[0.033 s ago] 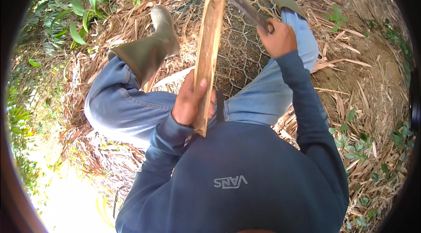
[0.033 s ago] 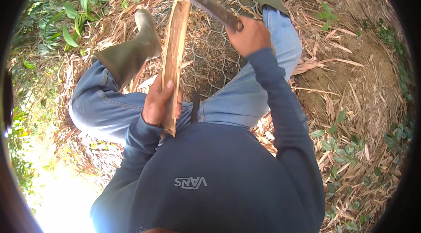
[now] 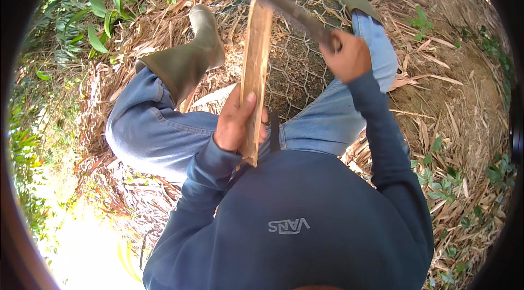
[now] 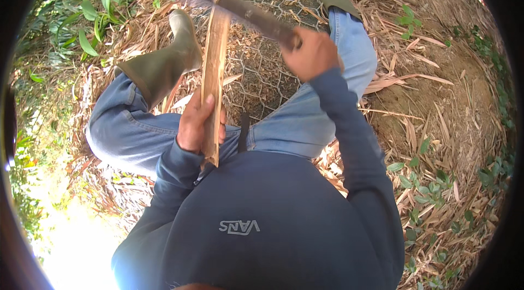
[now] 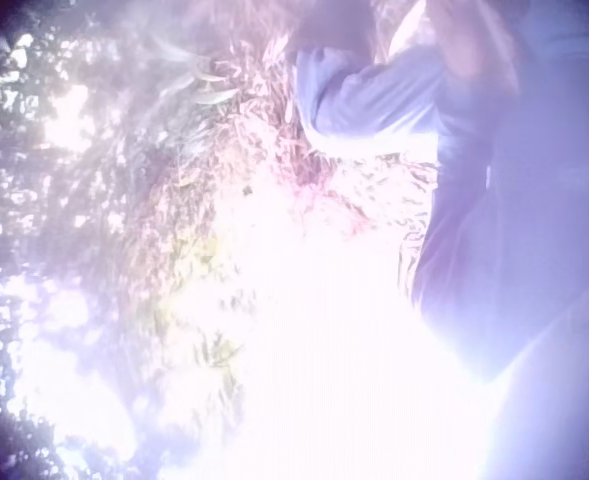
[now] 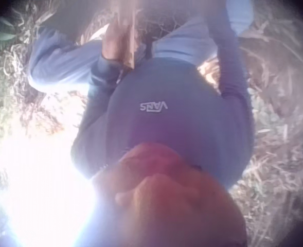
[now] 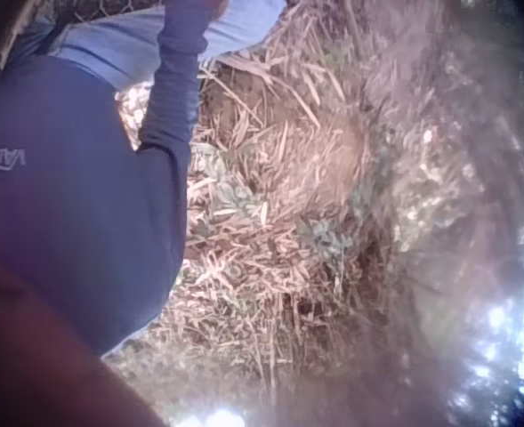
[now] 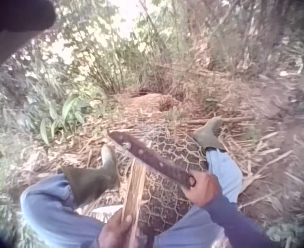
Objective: The person sits on the ground and uses a machete to split and carve a piece of wood. They repeatedly strike and shave the wood, gradually shaping it into a thinner piece.
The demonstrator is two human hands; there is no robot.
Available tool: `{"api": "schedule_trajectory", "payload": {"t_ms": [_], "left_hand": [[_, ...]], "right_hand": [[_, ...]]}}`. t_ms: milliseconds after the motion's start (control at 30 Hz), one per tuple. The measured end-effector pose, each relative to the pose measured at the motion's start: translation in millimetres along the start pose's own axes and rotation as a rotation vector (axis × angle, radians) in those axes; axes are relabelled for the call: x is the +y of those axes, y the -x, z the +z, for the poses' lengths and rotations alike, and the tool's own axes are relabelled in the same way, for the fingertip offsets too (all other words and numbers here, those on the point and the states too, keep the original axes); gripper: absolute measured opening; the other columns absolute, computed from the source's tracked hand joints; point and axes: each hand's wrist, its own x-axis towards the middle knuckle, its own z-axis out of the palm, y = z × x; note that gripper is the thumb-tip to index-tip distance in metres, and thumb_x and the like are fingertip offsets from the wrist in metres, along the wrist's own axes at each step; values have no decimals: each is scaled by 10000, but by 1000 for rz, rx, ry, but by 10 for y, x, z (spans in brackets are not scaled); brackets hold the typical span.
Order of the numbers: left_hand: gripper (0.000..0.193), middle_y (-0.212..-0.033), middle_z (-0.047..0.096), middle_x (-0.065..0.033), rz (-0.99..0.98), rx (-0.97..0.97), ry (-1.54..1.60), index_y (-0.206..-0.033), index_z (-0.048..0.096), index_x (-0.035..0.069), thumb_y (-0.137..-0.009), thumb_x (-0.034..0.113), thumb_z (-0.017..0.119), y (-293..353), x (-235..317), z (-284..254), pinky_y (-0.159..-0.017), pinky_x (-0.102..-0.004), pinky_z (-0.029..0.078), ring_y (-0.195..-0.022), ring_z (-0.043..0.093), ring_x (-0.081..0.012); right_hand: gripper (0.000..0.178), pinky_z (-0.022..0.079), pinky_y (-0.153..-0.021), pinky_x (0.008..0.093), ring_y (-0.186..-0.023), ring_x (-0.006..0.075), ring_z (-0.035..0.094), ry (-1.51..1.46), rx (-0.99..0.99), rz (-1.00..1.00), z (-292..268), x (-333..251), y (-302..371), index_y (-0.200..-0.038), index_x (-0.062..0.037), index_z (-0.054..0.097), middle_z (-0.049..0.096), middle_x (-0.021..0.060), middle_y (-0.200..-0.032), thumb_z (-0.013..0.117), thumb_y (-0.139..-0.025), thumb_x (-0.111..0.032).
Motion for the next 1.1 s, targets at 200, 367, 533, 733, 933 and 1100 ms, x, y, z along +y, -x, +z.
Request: {"api": "schedule_trajectory", "payload": {"t_ms": [200,367,533,733,933,1100], "left_hand": [[324,-660,560,-66,-23,-6,63,-1184,439,51,-1056,345,398,70,-113,-108,-373,-273,471,-423,536,-156],[306,-653,514,-75,14,-78,21,-1066,416,20,-1061,323,372,94,-62,-26,-344,-259,450,-386,482,-154],[333,-637,558,-65,6,-92,50,-1195,421,56,-1052,356,415,17,-103,-94,-366,-259,465,-418,548,-151],[343,-649,555,-59,30,-153,13,-1211,409,60,-1051,363,418,31,-29,-85,-364,-263,453,-411,531,-152],[341,-636,512,-75,10,-186,-9,-1143,396,24,-1055,353,404,48,-61,-60,-350,-250,426,-384,484,-152],[387,-637,518,-74,16,-165,-39,-1183,404,28,-1041,387,432,52,-17,-50,-349,-245,419,-382,478,-146]], "right_hand": [[204,469,-554,456,-625,357,637,19,-136,-390,57,-425,548,-702,-83,581,617,125,-637,702,-692,-247],[230,492,-606,478,-670,374,648,31,-139,-136,13,-381,234,-733,-68,607,644,153,-703,711,-704,-271],[228,509,-619,461,-664,367,651,84,-126,-306,-7,-290,222,-733,-75,616,645,149,-698,730,-690,-268],[213,515,-648,457,-687,362,658,27,-110,-150,-39,-307,128,-777,-83,647,658,152,-721,731,-696,-261],[186,452,-570,440,-638,367,629,82,11,-147,23,-77,-62,-749,-69,621,618,157,-667,727,-686,-209],[222,457,-561,435,-647,377,628,58,-101,-281,-124,-263,98,-821,-50,661,622,160,-661,740,-719,-230]]}}
